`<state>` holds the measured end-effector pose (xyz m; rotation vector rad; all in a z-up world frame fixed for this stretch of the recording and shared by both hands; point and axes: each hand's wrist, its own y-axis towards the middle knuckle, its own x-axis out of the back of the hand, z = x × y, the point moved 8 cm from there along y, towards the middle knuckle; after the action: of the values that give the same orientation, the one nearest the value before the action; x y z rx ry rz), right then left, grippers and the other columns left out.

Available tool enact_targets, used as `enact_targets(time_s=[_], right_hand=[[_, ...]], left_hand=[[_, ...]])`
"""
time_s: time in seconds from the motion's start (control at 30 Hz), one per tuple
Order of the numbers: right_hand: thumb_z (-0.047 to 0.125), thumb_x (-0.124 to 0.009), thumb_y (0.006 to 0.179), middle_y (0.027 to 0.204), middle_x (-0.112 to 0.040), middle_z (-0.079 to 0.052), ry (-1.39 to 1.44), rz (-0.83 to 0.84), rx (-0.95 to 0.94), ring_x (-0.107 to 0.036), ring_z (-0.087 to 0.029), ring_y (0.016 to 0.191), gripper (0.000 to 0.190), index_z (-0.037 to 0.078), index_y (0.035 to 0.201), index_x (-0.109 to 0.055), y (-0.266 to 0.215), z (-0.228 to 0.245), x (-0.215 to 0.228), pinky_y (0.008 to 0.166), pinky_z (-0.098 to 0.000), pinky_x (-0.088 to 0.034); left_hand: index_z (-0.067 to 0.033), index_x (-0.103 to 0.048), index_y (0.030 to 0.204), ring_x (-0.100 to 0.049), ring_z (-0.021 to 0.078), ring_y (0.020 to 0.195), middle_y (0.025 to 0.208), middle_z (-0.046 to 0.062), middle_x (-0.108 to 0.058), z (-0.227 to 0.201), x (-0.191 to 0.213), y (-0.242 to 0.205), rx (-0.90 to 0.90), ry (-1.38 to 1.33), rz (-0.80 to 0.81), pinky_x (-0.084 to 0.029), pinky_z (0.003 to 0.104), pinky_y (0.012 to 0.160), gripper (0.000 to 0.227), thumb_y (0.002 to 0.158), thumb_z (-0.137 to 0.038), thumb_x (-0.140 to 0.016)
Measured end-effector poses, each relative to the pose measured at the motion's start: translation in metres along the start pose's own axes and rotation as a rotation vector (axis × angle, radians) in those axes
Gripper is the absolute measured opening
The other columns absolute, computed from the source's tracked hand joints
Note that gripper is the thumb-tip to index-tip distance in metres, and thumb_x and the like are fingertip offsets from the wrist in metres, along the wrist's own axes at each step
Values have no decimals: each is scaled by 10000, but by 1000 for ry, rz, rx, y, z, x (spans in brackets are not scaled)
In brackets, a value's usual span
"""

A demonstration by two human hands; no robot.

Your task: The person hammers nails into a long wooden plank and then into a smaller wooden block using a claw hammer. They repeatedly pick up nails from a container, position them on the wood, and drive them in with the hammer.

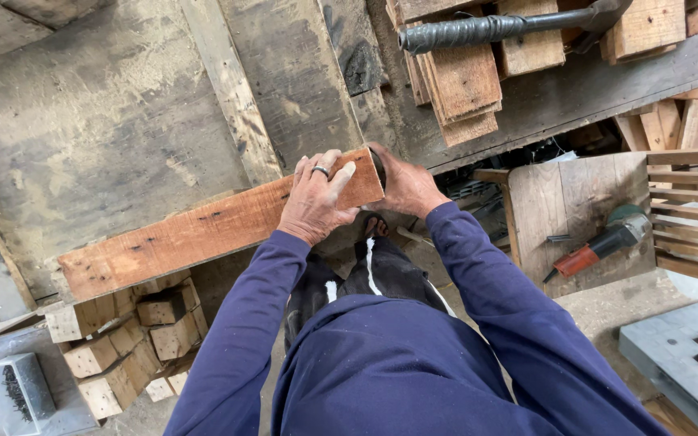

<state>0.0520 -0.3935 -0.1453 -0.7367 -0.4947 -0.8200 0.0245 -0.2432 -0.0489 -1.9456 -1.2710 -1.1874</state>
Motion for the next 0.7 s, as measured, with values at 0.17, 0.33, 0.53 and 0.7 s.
enact_targets(time_s=[0.17, 0.33, 0.53, 0.7], right_hand=[[462, -954, 612, 1275, -665, -179, 7, 28, -35, -676, -406, 1098, 1213, 253, 1560, -227, 0, 0, 3, 896, -515, -542], [415, -961, 585, 1293, -657, -161, 28, -6, 9, -672, -403, 1096, 1201, 245, 1541, -253, -3, 7, 6, 890, -512, -539], [392, -950, 618, 1279, -667, -161, 21, -23, 4, -680, -400, 1094, 1159, 246, 1540, -264, -4, 4, 4, 886, -508, -548], [408, -948, 645, 1207, -700, -168, 3, -16, 9, -701, -394, 1057, 1148, 244, 1542, -250, -2, 3, 1, 865, -505, -566]], left_hand=[[-86, -618, 1303, -463, 364, 1305, 1400, 167, -476, 3, -6, 1, 4, -8, 4, -303, 549, 1157, 790, 618, -340, -918], [-84, -614, 1337, -448, 367, 1314, 1418, 171, -469, 6, -13, -1, 6, -7, 26, -284, 573, 1165, 836, 615, -377, -916], [-94, -616, 1329, -442, 366, 1330, 1399, 164, -469, 6, -15, 2, 35, 18, 76, -274, 620, 1169, 818, 624, -388, -911], [-91, -611, 1321, -425, 382, 1323, 1382, 185, -465, 7, -20, 2, 61, 35, 98, -248, 630, 1168, 832, 616, -410, -917]])
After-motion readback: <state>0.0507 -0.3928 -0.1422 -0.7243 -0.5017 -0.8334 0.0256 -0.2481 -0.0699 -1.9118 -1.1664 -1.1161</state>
